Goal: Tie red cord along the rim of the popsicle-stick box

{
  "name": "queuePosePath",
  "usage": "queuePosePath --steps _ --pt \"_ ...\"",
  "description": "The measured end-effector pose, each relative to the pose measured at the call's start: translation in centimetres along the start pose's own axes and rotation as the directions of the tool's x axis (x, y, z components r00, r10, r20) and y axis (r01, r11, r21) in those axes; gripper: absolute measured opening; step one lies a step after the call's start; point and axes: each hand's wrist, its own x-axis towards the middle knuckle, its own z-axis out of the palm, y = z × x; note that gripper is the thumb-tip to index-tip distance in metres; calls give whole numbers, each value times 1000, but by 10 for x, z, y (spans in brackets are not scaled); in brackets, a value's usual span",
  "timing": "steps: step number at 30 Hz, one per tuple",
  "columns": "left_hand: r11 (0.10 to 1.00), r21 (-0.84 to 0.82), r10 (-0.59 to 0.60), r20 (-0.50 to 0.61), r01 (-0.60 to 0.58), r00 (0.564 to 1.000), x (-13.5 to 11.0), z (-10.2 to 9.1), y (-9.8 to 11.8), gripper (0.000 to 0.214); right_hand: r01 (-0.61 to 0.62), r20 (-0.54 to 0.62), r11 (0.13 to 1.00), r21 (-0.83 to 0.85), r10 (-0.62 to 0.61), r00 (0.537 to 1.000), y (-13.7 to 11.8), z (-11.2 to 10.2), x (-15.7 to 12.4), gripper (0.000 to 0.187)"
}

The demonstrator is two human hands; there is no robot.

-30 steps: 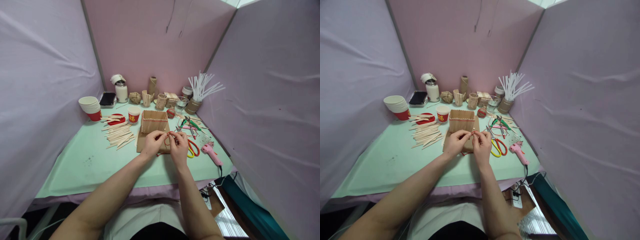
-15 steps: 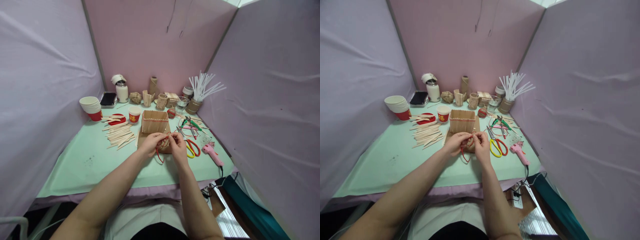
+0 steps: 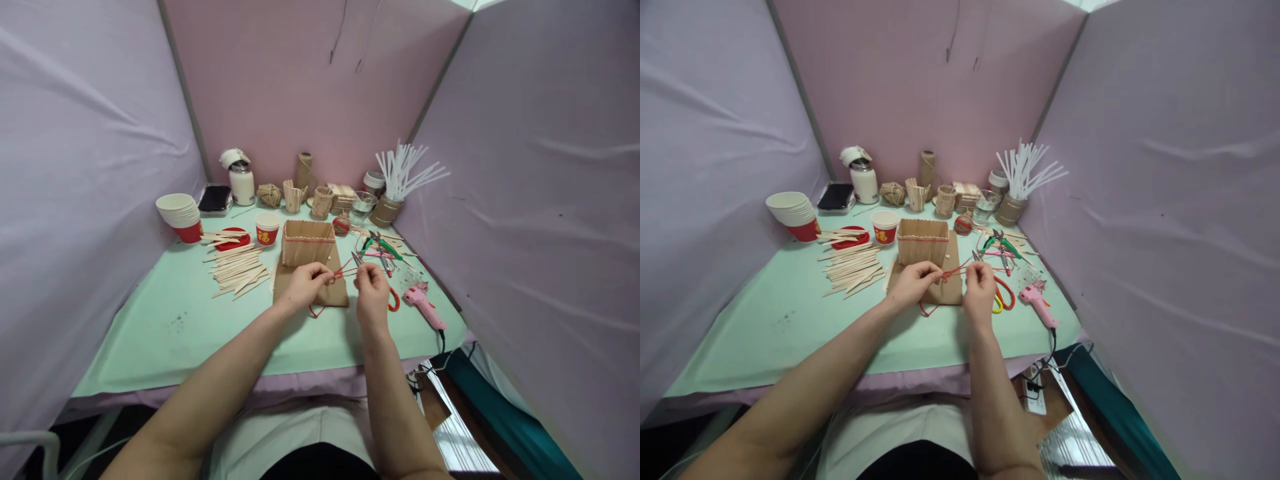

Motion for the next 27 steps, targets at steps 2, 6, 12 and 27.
queuePosePath --steps 2,6,12,27 --pt "1000 12 -23 0 23 1000 0 -1 -1 18 -55 -78 988 145 67 995 3 -5 5 19" --pt "1000 4 -24 22 24 999 0 1 -3 19 -70 37 987 148 65 997 2 -13 11 20" --pt "998 56 -4 -41 6 999 -2 3 2 20 163 44 976 -145 -159 986 -11 -16 8 21" --pt "982 135 137 -50 -129 989 -3 3 1 17 404 394 752 -521 -209 895 -21 -9 -2 16"
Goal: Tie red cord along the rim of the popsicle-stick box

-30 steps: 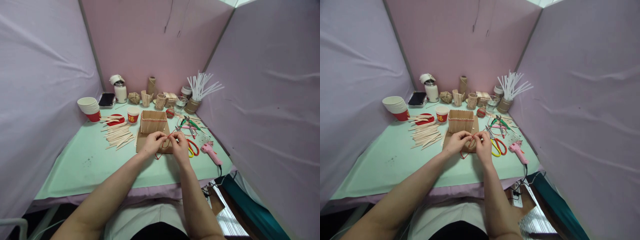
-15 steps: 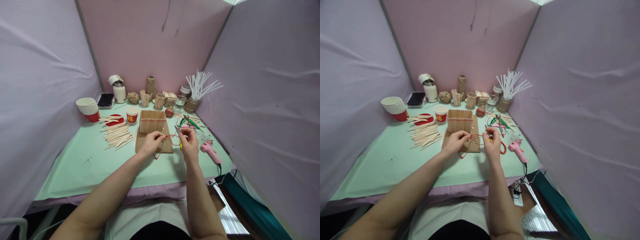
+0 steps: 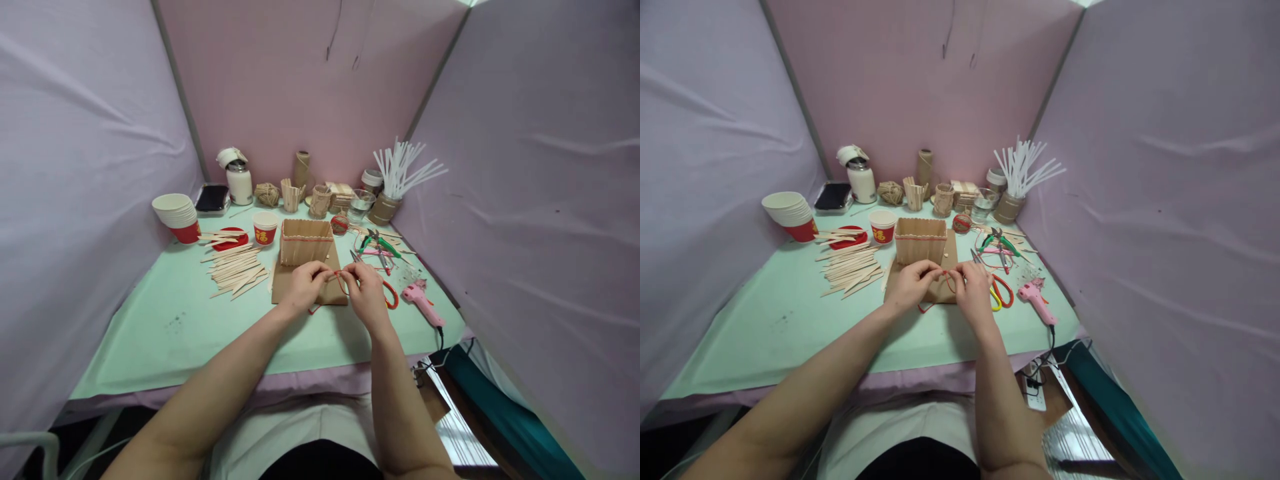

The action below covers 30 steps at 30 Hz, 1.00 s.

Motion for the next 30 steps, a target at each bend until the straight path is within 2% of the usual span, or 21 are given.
queuePosePath --steps 2,5,9,12,16,19,25,27,30 --pt "995 -62 -77 48 80 996 2 -2 -1 17 -14 30 984 180 8 1000 0 1 -1 16" --pt "977 -121 -162 97 174 982 4 -5 -2 18 -106 58 895 433 90 994 1 5 -4 14" --pt "970 -144 -178 115 194 977 5 -7 1 19 -181 11 805 566 212 977 4 12 -6 14" --pt "977 -125 -159 119 173 980 4 -8 4 18 -192 -23 803 564 248 968 7 11 -3 15" --pt "988 -85 -118 99 126 988 3 -8 6 17 -201 71 838 508 192 979 11 3 -1 17" --pt "996 -68 -53 70 57 996 1 -5 6 15 -214 131 829 517 170 977 12 -2 -1 17" --pt "992 61 106 15 -107 994 -4 1 8 16 -237 188 820 521 160 969 15 2 -2 18" --pt "992 67 107 18 -108 994 -4 1 8 17 -243 198 841 484 166 966 15 4 -2 20" --pt "1000 9 11 25 -11 1000 -3 0 9 19 -234 147 871 431 187 971 13 4 -3 21"
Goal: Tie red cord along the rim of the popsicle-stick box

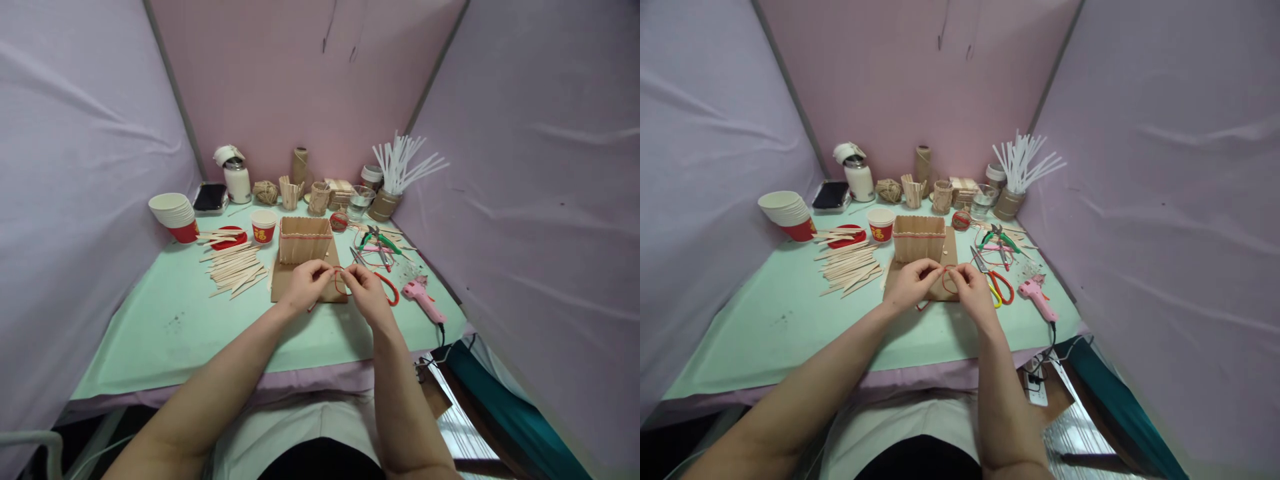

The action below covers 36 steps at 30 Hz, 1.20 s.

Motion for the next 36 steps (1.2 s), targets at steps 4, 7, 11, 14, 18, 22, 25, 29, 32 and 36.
queuePosePath --steps 4,7,11,14,18,22,25,29,32,36 --pt "976 -166 -127 81 139 989 3 -2 -3 23 42 -115 999 11 -41 992 -7 -1 -2 21" --pt "950 -240 -175 119 199 977 5 -3 -8 26 34 -73 999 30 -32 997 -9 -2 -1 21" --pt "882 -384 -219 177 273 959 6 -1 -13 32 -21 -93 987 157 36 995 1 -2 3 27" --pt "758 -550 -249 252 350 935 6 -1 -14 33 -38 -188 945 326 104 977 11 -2 7 35" --pt "608 -682 -229 338 405 913 6 -4 -13 31 -19 -139 972 236 53 989 10 -2 4 28" --pt "571 -695 -211 390 437 896 5 -5 -12 30 -14 51 989 145 6 999 0 3 0 27" --pt "562 -685 -212 423 464 881 4 -4 -12 29 21 7 998 65 -22 1000 -1 5 2 20" --pt "559 -664 -217 461 497 860 3 -2 -12 29 51 -66 997 -52 -54 996 4 5 5 20" --pt "555 -663 -233 456 502 859 4 -2 -12 29 43 -105 988 -151 -60 993 9 3 5 21" --pt "539 -680 -227 451 497 863 4 -3 -12 29 -12 -186 963 -267 -39 982 16 -1 6 20"
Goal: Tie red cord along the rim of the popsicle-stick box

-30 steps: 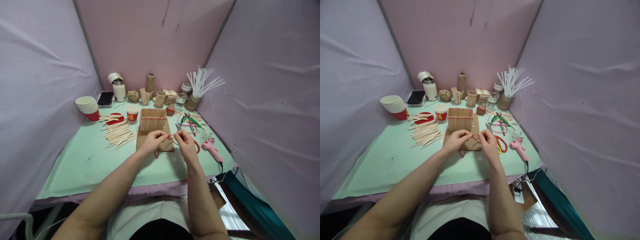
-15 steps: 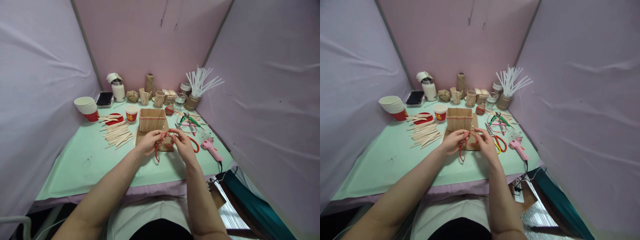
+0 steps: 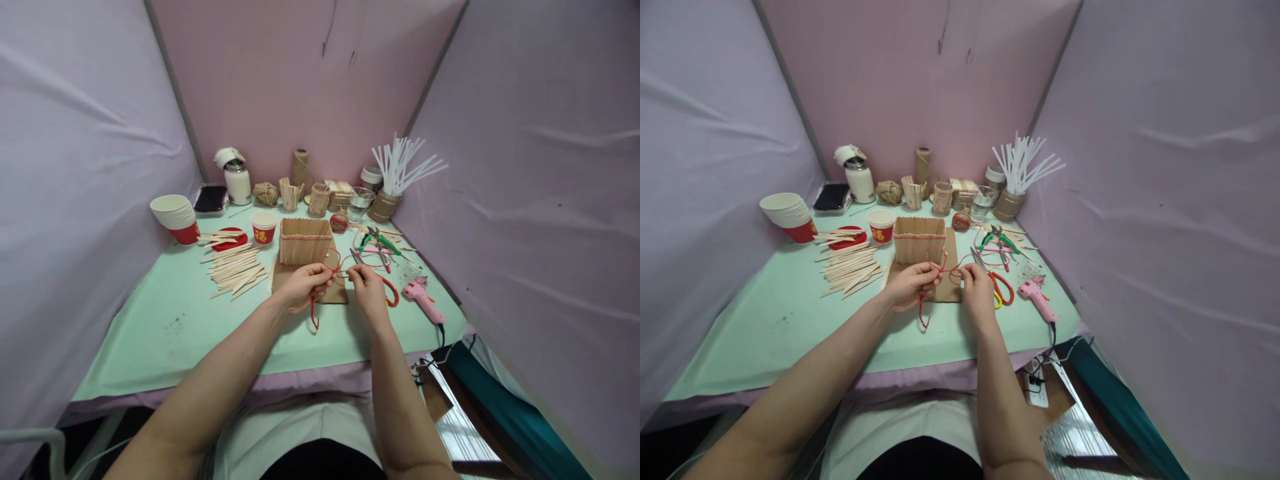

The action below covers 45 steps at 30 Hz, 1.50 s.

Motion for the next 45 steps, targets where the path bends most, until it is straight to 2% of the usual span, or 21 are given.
queuePosePath --steps 4,10,19,22,25,28,30,34,38,41,43,45 --pt "1000 -19 13 28 -13 1000 -1 -1 0 27 -28 -57 996 -85 23 998 12 1 2 19" --pt "999 -30 25 8 -25 1000 -4 4 5 28 -58 -88 979 -193 42 995 27 3 3 20" --pt "996 -52 81 41 -79 996 -6 4 9 27 -77 -171 919 -388 10 985 37 -2 1 17" --pt "993 -6 121 3 -121 993 -4 3 7 28 -92 -211 903 -421 1 977 31 0 1 17" --pt "970 158 208 -136 -186 969 1 3 2 32 -61 -303 936 -347 -50 952 15 3 0 22" --pt "920 342 289 -257 -193 922 3 4 -2 33 114 -268 981 -157 -153 951 -7 5 -3 17" --pt "891 408 327 -281 -196 902 3 6 -3 32 194 -194 979 -57 -201 960 -19 6 -6 14" --pt "862 461 364 -274 -211 890 0 10 -3 27 232 -138 973 0 -230 963 -32 11 -10 16" --pt "844 488 364 -220 -221 905 0 11 -4 22 223 -164 974 29 -215 963 -33 15 -11 14" --pt "898 397 280 -190 -188 941 2 8 -6 24 173 -149 977 125 -153 977 -29 16 -10 14" --pt "944 299 195 -162 -140 967 4 5 -7 26 90 -78 958 273 -71 994 -25 16 -8 13" --pt "973 210 130 -130 -101 983 4 4 -7 27 -33 31 890 455 21 999 -22 16 -7 13"
